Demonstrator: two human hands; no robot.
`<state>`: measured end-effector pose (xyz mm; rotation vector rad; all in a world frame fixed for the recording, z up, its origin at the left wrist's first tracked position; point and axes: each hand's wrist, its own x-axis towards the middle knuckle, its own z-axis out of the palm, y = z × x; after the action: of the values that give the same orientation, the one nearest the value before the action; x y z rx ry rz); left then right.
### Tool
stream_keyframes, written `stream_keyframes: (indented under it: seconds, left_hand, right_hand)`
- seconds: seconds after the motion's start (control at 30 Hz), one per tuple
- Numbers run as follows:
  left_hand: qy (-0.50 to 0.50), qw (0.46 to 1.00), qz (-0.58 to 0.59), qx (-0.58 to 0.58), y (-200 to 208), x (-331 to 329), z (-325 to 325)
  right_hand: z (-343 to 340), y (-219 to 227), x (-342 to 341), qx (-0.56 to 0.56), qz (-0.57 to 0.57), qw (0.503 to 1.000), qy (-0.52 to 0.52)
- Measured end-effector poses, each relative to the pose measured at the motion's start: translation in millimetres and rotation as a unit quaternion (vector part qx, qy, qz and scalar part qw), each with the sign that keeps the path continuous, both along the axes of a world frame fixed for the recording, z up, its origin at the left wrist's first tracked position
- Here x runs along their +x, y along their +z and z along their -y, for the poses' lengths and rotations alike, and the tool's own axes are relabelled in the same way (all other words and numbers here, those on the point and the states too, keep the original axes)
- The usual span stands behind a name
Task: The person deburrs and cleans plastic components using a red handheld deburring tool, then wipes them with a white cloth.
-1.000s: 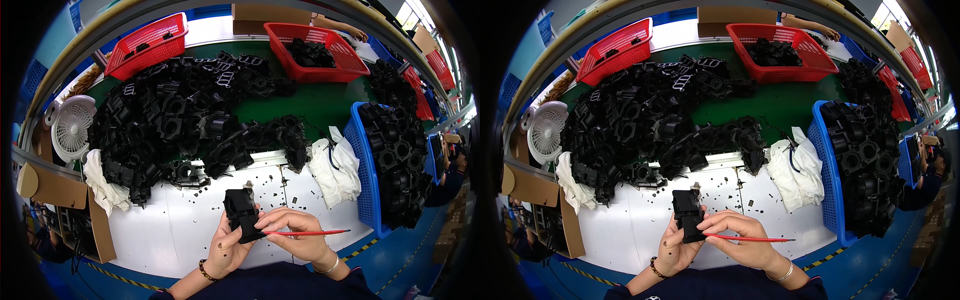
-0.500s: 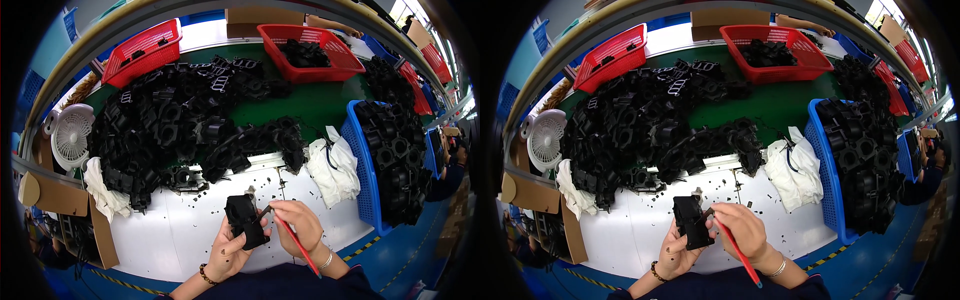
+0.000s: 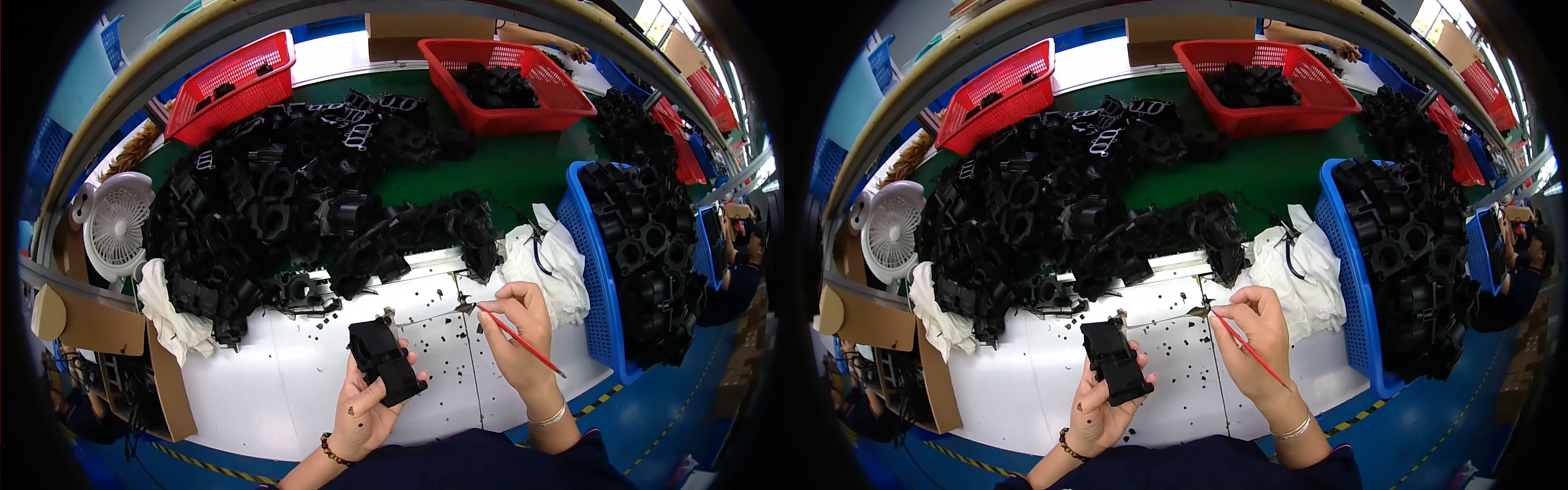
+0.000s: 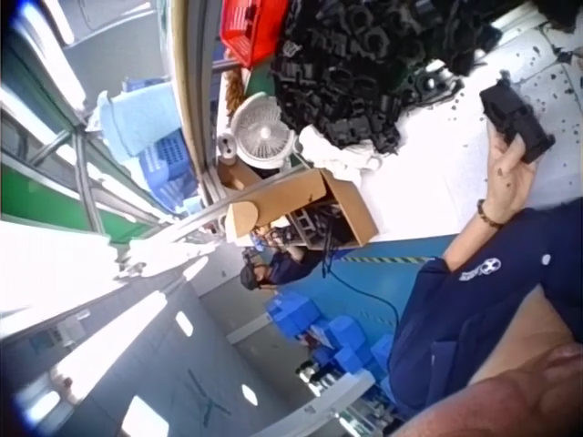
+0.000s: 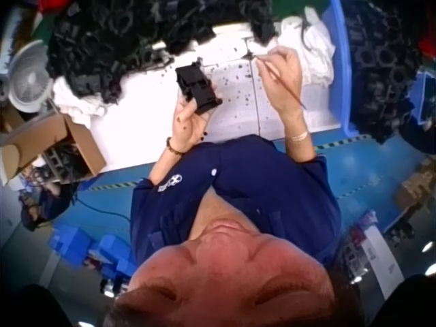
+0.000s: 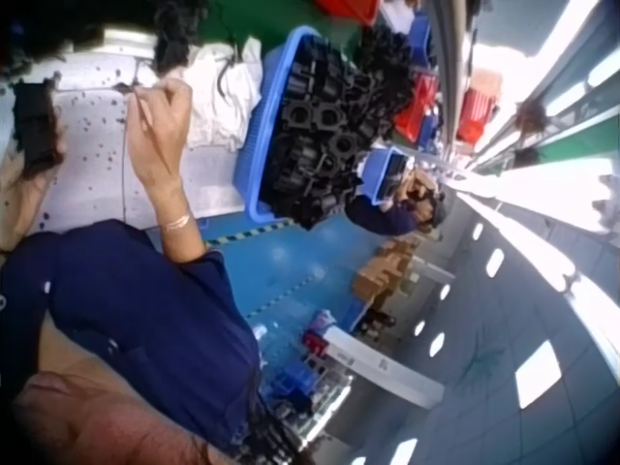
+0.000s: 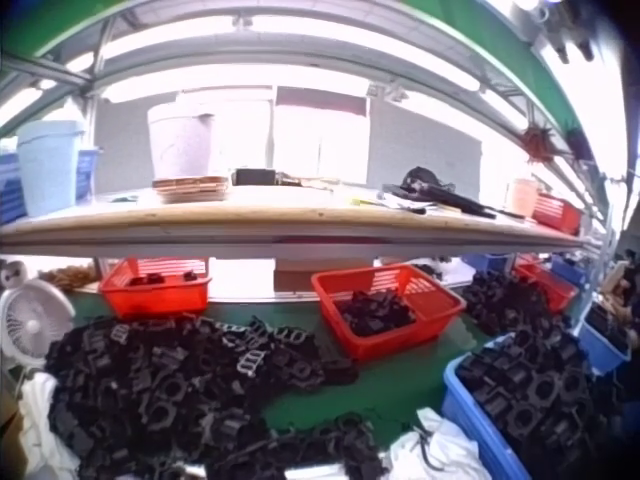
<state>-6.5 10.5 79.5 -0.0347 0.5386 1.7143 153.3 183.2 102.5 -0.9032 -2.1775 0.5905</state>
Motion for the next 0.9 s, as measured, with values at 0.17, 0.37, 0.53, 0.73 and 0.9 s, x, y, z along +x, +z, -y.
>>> stream_keyframes:
  seconds: [0.17, 0.37, 0.53, 0.73, 0.9]
  left_hand:
    - [0.049, 0.987, -0.148, -0.045, 5, 5, -4]
    - [0.02, 0.953, -0.289, -0.091, 8, 4, -6]
    - [-0.022, 0.931, -0.362, -0.048, 10, 1, -3]
    - [-0.011, 0.905, -0.424, -0.039, 13, 0, -4]
    - [0.048, 0.972, -0.195, -0.12, 13, 0, -8]
  right_hand:
    - [19, 29, 7, -0.5, -0.003, 0.851, 0.16]
    - [27, 16, -5, -0.303, 0.073, 0.904, 0.291]
    - [21, 21, -9, -0.198, 0.152, 0.908, 0.337]
    - [25, 16, -15, -0.075, 0.114, 0.924, 0.358]
    - [24, 16, -15, -0.007, 0.067, 0.924, 0.376]
